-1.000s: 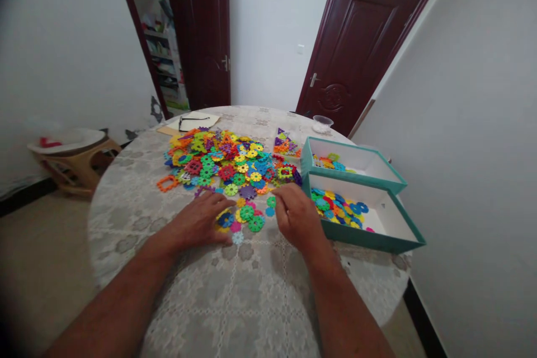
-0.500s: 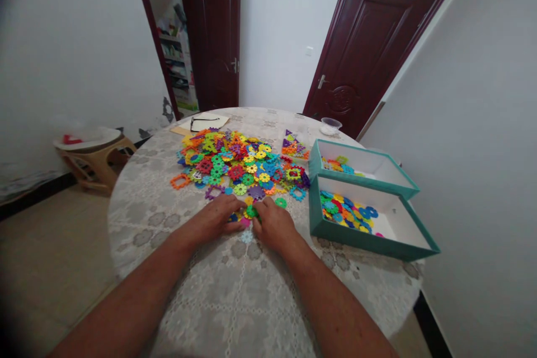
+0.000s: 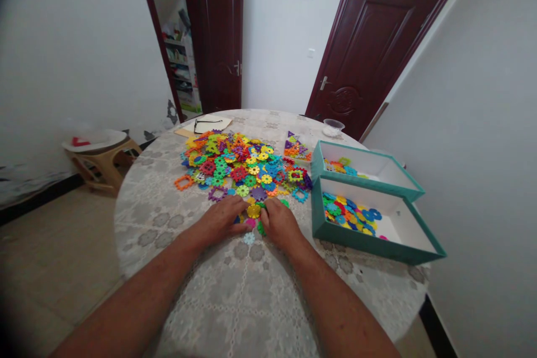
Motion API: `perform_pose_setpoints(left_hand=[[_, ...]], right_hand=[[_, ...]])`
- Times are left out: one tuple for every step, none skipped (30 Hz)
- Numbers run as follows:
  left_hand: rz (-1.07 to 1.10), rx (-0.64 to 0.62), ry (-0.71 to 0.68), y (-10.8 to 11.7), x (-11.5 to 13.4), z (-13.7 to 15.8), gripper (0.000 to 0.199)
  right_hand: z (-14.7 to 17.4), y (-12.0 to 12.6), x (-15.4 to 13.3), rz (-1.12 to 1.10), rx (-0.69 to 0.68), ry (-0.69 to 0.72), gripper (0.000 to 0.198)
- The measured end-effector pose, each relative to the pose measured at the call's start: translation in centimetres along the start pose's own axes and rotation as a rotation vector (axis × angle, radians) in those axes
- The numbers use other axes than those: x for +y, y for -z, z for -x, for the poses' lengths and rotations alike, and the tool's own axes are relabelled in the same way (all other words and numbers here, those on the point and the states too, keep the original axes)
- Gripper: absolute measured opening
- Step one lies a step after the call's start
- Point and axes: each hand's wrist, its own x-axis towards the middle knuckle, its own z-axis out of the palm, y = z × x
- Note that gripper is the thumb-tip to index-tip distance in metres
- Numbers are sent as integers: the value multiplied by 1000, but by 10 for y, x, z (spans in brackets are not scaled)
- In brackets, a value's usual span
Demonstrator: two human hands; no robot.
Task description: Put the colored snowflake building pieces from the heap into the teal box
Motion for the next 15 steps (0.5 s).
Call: perform_pose_setpoints(left_hand=[[-6, -1, 4, 0, 0, -1, 32], [-10, -3, 12, 0, 0, -2, 27], [-12, -4, 22, 0, 0, -3, 23], [-10, -4, 33, -1, 0, -4, 20], [-5, -1, 43, -2, 0, -5, 19], [5, 7, 53, -3, -1, -6, 18], [24, 22, 61, -5, -2, -7, 18], [52, 46, 71, -7, -3, -7, 17], [86, 71, 77, -8, -4, -8, 18], [121, 91, 76, -10, -5, -8, 19], [151, 105, 65, -11, -6, -9, 20], [176, 115, 47, -12, -7, -9, 19], [196, 126, 24, -12, -7, -9, 17], [215, 142, 2, -12, -6, -9, 16], [239, 165, -15, -11, -5, -10, 17]], right_hand=[[1, 1, 0, -5, -4, 0, 15], [2, 1, 0, -7, -12, -1, 15], [3, 1, 0, -8, -18, -3, 14], [3, 2, 0, -9, -22, -5, 15], [4, 2, 0, -11, -22, -7, 15], [5, 1, 0, -16, -18, -8, 15], [5, 1, 1, -24, -13, -5, 14], [5, 1, 1, -33, -8, 4, 14], [5, 0, 1, -45, -4, 21, 13], [6, 0, 1, -60, -1, 44, 13], [6, 0, 1, -76, 7, 66, 12], [6, 1, 1, -95, 20, 83, 12], [6, 1, 0, -121, 39, 93, 11], [6, 2, 0, -153, 58, 94, 8], [6, 3, -1, -190, 72, 93, 5]])
